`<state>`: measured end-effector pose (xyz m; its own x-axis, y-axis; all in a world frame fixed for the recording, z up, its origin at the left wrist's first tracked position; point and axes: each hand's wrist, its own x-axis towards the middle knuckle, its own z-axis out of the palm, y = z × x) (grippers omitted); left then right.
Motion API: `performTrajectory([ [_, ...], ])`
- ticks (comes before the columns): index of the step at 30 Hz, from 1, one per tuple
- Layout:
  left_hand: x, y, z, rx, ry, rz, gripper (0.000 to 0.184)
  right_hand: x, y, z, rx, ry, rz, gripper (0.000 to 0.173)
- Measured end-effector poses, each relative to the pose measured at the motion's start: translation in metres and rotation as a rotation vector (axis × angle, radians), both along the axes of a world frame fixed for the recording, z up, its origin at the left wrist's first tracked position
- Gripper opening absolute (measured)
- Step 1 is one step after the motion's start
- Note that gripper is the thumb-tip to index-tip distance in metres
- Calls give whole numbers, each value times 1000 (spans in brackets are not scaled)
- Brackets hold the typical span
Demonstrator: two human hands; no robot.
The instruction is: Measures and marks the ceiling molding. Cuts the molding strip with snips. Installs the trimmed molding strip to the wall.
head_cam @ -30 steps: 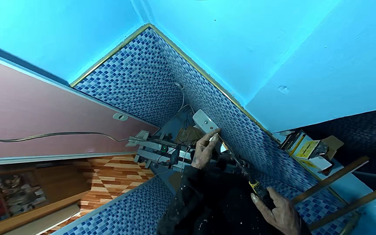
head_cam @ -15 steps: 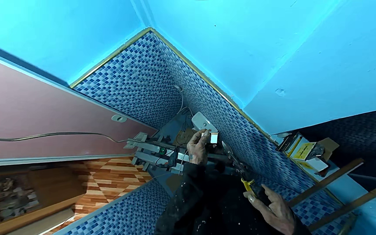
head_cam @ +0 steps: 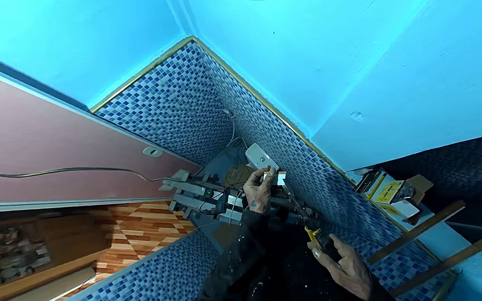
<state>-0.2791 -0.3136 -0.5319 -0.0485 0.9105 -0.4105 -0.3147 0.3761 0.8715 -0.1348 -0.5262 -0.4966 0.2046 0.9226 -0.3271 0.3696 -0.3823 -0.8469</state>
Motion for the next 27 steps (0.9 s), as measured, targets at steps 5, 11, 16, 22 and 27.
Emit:
performTrajectory([
  [5, 1, -4, 0, 39, 19, 1, 15, 0, 0, 1, 9, 8, 9, 36],
  [11, 3, -8, -2, 64, 36, 36, 15, -1, 2, 4, -27, 13, 8, 40],
  [16, 4, -8, -1, 52, 26, 41, 15, -2, 1, -3, 15, -152, 15, 45],
  [22, 5, -5, 7, 32, -2, 14, 16, -10, 3, -3, 104, -275, -28, 48],
  [27, -8, -1, 9, 154, 46, -184, 30, -8, 6, -4, 82, -122, -19, 43],
])
